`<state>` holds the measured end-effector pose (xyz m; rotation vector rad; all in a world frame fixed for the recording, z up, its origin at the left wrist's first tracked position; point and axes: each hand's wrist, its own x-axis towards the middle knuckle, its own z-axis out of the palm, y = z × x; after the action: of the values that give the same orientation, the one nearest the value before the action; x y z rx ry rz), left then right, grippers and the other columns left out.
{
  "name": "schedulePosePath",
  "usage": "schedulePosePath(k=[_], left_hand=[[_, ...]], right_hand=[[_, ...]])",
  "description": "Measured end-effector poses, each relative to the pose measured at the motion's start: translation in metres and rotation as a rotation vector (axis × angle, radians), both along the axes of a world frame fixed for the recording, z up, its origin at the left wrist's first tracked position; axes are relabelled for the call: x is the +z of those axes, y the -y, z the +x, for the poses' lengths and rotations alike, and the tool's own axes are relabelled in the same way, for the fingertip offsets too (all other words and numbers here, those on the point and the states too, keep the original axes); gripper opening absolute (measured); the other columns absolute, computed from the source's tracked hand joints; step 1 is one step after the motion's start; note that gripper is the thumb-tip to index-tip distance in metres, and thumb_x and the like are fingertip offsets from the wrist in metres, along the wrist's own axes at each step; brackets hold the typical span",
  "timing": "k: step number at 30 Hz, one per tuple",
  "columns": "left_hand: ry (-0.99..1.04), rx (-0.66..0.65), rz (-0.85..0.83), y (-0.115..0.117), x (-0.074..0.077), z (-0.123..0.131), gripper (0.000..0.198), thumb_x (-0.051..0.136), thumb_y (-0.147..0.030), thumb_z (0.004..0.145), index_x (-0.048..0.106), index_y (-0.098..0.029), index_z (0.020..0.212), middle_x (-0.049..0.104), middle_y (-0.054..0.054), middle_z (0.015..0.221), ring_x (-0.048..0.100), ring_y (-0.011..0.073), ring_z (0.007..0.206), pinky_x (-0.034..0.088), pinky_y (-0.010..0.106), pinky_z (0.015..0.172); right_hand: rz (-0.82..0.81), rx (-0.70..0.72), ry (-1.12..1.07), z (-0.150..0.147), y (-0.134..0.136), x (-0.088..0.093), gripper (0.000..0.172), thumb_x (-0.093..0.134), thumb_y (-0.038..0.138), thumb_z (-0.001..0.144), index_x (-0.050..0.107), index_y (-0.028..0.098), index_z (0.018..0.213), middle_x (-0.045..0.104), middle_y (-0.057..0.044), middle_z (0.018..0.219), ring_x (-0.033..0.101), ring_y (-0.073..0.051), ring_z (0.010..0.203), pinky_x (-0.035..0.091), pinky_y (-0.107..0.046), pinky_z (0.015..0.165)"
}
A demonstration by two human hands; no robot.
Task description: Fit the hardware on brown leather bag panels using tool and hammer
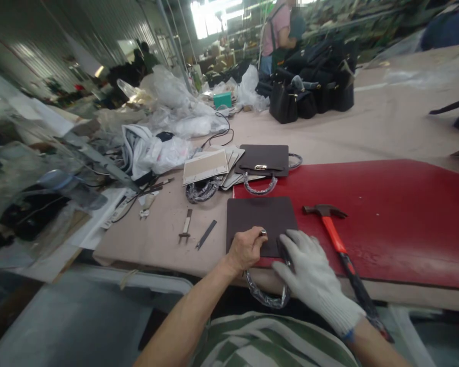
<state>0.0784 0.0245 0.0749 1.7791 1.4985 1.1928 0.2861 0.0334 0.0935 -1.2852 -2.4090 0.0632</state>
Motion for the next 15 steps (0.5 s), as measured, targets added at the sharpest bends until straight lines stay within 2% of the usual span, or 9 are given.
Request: schedulePosePath(k=[1,3,5,6,8,10,12,14,15], left_hand=[[0.105,0.051,-0.029,-0.003,0.001,-0.001,0.011,0.057,-0.028,0.095,0.063,-0.021,0.088,0.073,0.005,0.084,0.072,0.0181,0.078,0.058,0.029,0.076],[0.410,0.235,-0.071,-0.012,0.005,-0.007,0.019,0.054,-0.036,0.096,0.059,-0.020,0.087,0.072,0.003,0.078,0.072,0.0171,0.072,0.060,0.030,0.072],[0.678,0.423,-0.090,-0.020,0.011,-0.023,0.024,0.052,-0.043,0.096,0.055,-0.020,0.090,0.069,0.001,0.073,0.072,0.0166,0.065,0.060,0.030,0.066],[0.722,0.473,-0.102,-0.023,0.014,-0.033,0.025,0.054,-0.044,0.095,0.054,-0.019,0.091,0.068,0.000,0.071,0.071,0.0167,0.062,0.059,0.029,0.063],[0.594,0.506,-0.128,-0.025,0.018,-0.054,0.022,0.060,-0.039,0.090,0.055,-0.018,0.086,0.067,-0.001,0.069,0.070,0.0162,0.060,0.055,0.026,0.061],[0.340,0.571,-0.116,-0.020,0.016,-0.071,0.017,0.061,-0.032,0.090,0.056,-0.019,0.079,0.066,-0.001,0.066,0.067,0.0152,0.060,0.051,0.024,0.061],[0.113,0.666,-0.095,-0.009,0.009,-0.079,0.017,0.058,-0.024,0.091,0.056,-0.020,0.075,0.065,-0.001,0.065,0.065,0.0156,0.063,0.049,0.025,0.064],[-0.036,0.703,-0.119,0.003,-0.001,-0.076,0.016,0.057,-0.019,0.091,0.057,-0.021,0.075,0.066,0.002,0.070,0.066,0.0182,0.069,0.049,0.028,0.068],[-0.084,0.688,-0.145,0.008,-0.006,-0.073,0.014,0.058,-0.019,0.091,0.059,-0.021,0.078,0.070,0.004,0.075,0.068,0.0205,0.075,0.050,0.030,0.072]], right_hand=[[0.007,0.016,0.019,-0.007,0.005,-0.006,0.057,0.064,0.038,0.087,0.059,0.010,0.136,0.057,-0.021,0.142,0.048,-0.042,0.134,0.038,-0.062,0.113],[0.026,0.007,0.052,-0.015,0.011,-0.015,0.063,0.066,0.034,0.083,0.056,0.008,0.139,0.053,-0.022,0.146,0.041,-0.046,0.139,0.030,-0.067,0.117],[0.021,-0.003,0.064,-0.018,0.013,-0.018,0.064,0.066,0.031,0.082,0.055,0.009,0.141,0.052,-0.021,0.147,0.040,-0.046,0.140,0.030,-0.065,0.118],[0.016,-0.012,0.071,-0.019,0.014,-0.018,0.064,0.067,0.029,0.081,0.055,0.010,0.141,0.052,-0.020,0.148,0.040,-0.046,0.140,0.031,-0.065,0.118],[0.020,-0.053,0.088,-0.020,0.014,-0.014,0.063,0.066,0.024,0.078,0.056,0.010,0.139,0.052,-0.022,0.145,0.043,-0.046,0.137,0.035,-0.063,0.116],[0.022,-0.098,0.119,-0.019,0.016,-0.007,0.062,0.064,0.017,0.075,0.058,0.008,0.136,0.053,-0.025,0.142,0.049,-0.046,0.131,0.044,-0.059,0.109],[-0.008,-0.146,0.164,-0.012,0.019,0.002,0.059,0.062,0.013,0.074,0.060,0.007,0.133,0.057,-0.027,0.135,0.059,-0.045,0.115,0.055,-0.055,0.090],[-0.075,-0.181,0.170,-0.003,0.018,0.010,0.052,0.060,0.014,0.078,0.061,0.008,0.130,0.063,-0.027,0.120,0.066,-0.040,0.091,0.056,-0.050,0.069],[-0.117,-0.152,0.140,0.000,0.014,0.012,0.047,0.060,0.015,0.083,0.062,0.010,0.129,0.064,-0.026,0.113,0.066,-0.037,0.083,0.056,-0.048,0.064]])
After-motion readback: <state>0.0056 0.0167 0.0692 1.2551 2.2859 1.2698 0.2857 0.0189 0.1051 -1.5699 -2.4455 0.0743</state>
